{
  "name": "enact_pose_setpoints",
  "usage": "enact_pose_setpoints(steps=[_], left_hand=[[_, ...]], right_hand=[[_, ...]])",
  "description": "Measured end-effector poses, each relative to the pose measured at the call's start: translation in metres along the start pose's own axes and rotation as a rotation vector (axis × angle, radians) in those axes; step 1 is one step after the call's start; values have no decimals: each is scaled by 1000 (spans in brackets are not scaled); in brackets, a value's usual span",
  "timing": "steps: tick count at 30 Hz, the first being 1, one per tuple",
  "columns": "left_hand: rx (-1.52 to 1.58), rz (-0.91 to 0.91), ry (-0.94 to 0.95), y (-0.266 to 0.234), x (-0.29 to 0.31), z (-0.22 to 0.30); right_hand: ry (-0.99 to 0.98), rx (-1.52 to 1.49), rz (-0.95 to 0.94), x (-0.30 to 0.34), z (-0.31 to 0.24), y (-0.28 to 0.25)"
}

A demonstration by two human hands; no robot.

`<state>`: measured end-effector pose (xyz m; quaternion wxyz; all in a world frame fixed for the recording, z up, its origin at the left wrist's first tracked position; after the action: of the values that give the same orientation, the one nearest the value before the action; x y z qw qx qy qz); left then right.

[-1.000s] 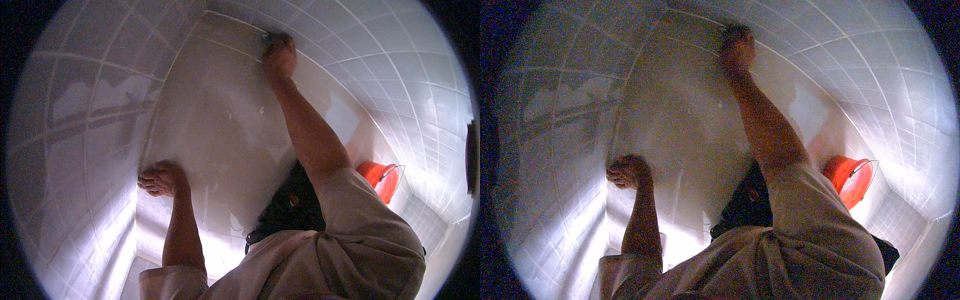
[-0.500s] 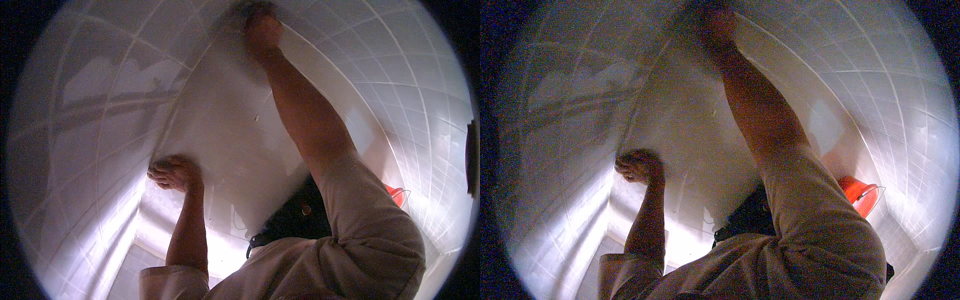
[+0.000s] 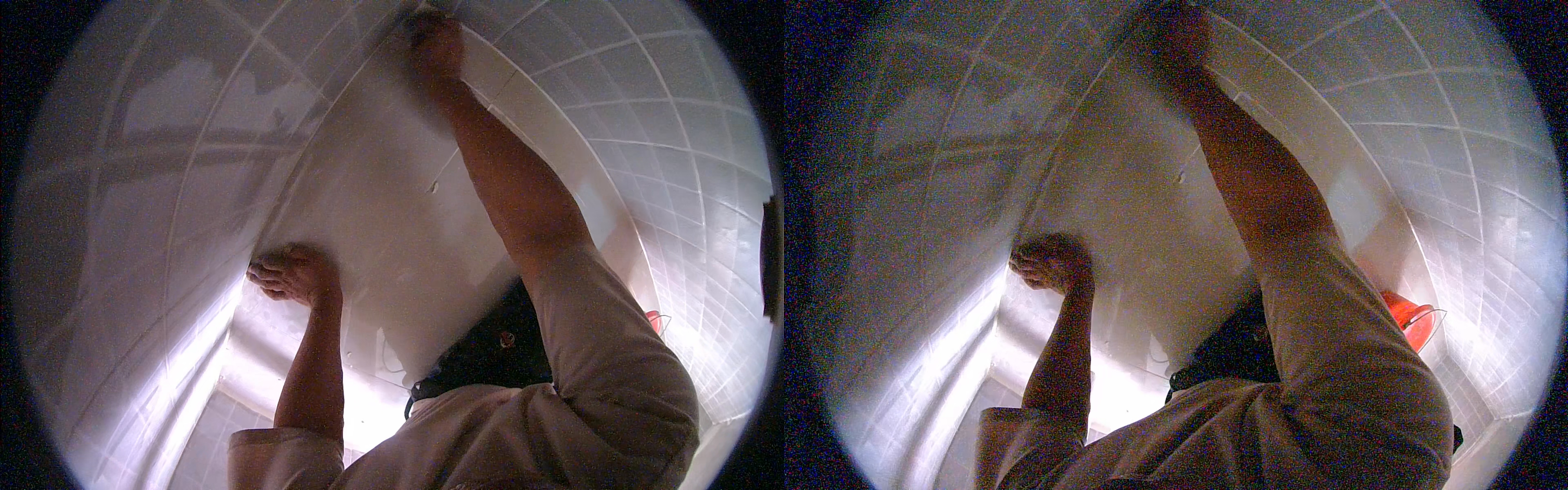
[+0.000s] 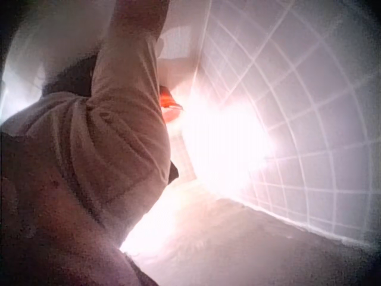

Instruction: The person wipes a tiled wall with a small sponge and rinses the sponge in a red bucket of water while crouched on the floor.

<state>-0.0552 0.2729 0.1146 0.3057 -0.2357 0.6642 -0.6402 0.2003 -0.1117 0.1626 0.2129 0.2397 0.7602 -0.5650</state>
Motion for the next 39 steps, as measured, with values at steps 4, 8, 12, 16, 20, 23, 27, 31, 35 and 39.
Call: enact_pose_setpoints(steps=[4, 8, 12, 16, 20, 23, 27, 31, 35, 39], left_hand=[[-9, 19, -17, -9, 3, 3], [-65, 30, -57, -1, -3, -20], [-110, 48, -24, 1, -2, -8], [-58, 37, -9, -9, 0, 1], [2, 40, -38, -5, -1, -14], [5, 62, -31, -1, 1, -17], [-77, 72, 8, 8, 2, -15], [35, 47, -20, -6, -2, 12], [85, 35, 345, -15, 2, -33], [184, -6, 459, -12, 7, -170]], right_hand=[[-470, -349, -121, 61, -84, -5], [-355, -413, -37, 64, -87, -23], [-17, -167, -217, 14, -24, -4], [-272, -146, -130, 42, -71, 4], [-271, -468, -253, 116, -163, -13], [-385, -699, -265, 123, -177, -19], [-173, -297, -128, 87, -128, -26], [-266, -338, -186, 105, -153, -8], [-463, -517, -417, 155, -205, -26], [-202, -361, -268, 138, -165, -42]])
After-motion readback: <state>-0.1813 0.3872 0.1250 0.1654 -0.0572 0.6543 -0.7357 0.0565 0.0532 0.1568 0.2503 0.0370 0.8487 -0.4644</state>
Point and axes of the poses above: each hand's wrist, its own x-axis away from the middle knuckle, its own y-axis out of the palm, z = x × y, the point moved 8 cm from there along -x, towards the middle knuckle, and after that the axes turned 11 degrees about -y, right-handed, at the moved point
